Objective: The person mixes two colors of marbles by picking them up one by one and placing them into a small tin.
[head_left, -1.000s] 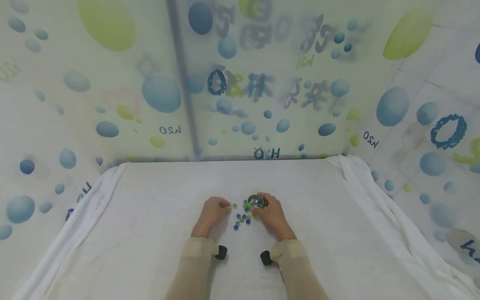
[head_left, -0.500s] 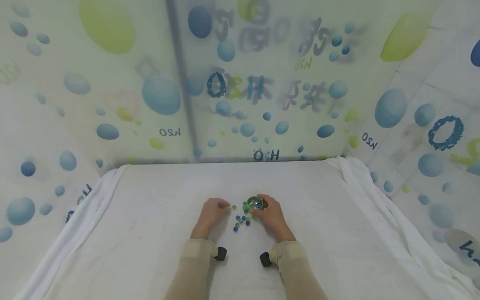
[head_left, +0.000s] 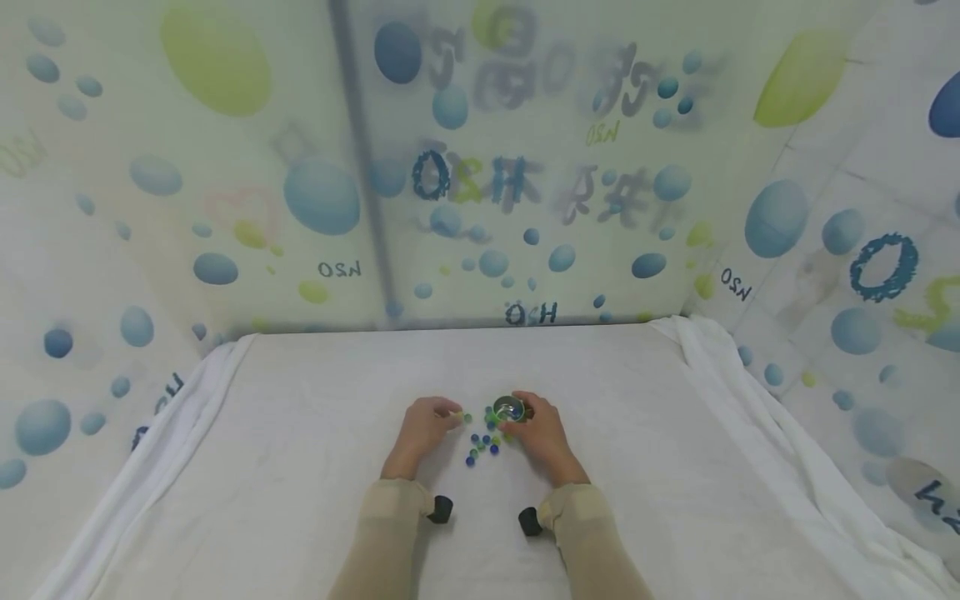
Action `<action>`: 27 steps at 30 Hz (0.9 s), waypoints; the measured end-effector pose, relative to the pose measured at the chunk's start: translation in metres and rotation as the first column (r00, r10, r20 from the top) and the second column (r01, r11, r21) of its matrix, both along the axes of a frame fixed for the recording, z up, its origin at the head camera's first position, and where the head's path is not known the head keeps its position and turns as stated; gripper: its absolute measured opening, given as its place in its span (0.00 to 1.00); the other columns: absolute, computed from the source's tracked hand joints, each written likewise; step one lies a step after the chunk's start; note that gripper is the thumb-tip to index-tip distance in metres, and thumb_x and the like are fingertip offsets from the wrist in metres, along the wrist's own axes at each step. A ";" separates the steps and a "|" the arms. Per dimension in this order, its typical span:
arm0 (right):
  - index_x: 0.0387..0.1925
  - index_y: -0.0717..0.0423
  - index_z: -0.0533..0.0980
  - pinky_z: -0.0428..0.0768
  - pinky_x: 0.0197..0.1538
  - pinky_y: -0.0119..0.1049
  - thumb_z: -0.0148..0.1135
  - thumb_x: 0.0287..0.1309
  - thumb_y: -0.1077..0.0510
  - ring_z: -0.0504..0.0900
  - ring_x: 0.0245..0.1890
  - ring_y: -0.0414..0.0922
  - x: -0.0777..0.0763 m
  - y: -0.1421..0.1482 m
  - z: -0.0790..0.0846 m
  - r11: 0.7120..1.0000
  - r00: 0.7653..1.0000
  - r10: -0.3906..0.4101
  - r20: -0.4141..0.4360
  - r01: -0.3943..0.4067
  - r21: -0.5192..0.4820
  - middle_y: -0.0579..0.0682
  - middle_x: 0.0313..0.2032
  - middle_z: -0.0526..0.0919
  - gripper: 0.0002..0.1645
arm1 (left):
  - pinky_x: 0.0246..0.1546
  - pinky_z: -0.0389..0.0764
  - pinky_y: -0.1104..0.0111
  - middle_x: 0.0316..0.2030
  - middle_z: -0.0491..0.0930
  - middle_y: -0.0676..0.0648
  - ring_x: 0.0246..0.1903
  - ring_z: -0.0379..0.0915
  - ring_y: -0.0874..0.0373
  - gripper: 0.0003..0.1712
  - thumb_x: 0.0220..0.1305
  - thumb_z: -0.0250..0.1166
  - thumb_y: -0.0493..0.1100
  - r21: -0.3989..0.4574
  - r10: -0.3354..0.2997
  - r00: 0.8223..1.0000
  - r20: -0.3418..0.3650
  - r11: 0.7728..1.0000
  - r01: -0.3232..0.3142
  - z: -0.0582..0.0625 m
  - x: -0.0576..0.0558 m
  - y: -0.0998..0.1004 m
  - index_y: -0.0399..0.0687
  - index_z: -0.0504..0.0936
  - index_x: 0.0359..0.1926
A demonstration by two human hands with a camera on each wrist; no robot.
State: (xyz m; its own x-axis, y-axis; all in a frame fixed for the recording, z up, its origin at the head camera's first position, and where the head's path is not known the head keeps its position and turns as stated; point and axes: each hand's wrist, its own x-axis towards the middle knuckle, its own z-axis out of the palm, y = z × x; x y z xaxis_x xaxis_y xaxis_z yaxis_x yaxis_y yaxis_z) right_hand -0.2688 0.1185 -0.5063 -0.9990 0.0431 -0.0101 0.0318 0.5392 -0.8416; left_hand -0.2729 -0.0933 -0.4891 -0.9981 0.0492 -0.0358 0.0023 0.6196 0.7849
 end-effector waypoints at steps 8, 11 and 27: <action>0.61 0.53 0.73 0.71 0.55 0.51 0.74 0.48 0.54 0.72 0.52 0.52 0.002 -0.001 0.003 1.000 1.000 -0.003 0.014 0.003 -0.003 0.53 0.49 0.77 0.37 | 0.33 0.76 0.62 0.36 0.79 0.48 0.34 0.74 0.55 0.10 0.60 0.67 0.42 0.009 0.001 0.999 -0.053 1.000 -0.001 0.003 0.000 0.002 0.48 0.85 0.43; 0.61 0.53 0.73 0.71 0.55 0.51 0.75 0.47 0.54 0.72 0.52 0.52 0.002 -0.002 0.004 1.000 1.000 -0.006 0.016 0.006 -0.003 0.53 0.50 0.77 0.37 | 0.32 0.75 0.63 0.35 0.79 0.49 0.33 0.74 0.56 0.10 0.61 0.67 0.43 0.020 0.001 0.998 -0.058 1.000 0.001 0.004 -0.001 0.003 0.49 0.84 0.44; 0.62 0.52 0.72 0.70 0.56 0.51 0.74 0.48 0.54 0.72 0.52 0.52 0.001 -0.001 0.002 1.000 1.000 -0.010 0.025 0.011 -0.016 0.54 0.52 0.76 0.37 | 0.33 0.73 0.64 0.34 0.77 0.50 0.34 0.71 0.56 0.15 0.65 0.65 0.49 0.158 0.077 0.989 -0.130 0.986 -0.056 0.005 -0.001 0.022 0.51 0.85 0.49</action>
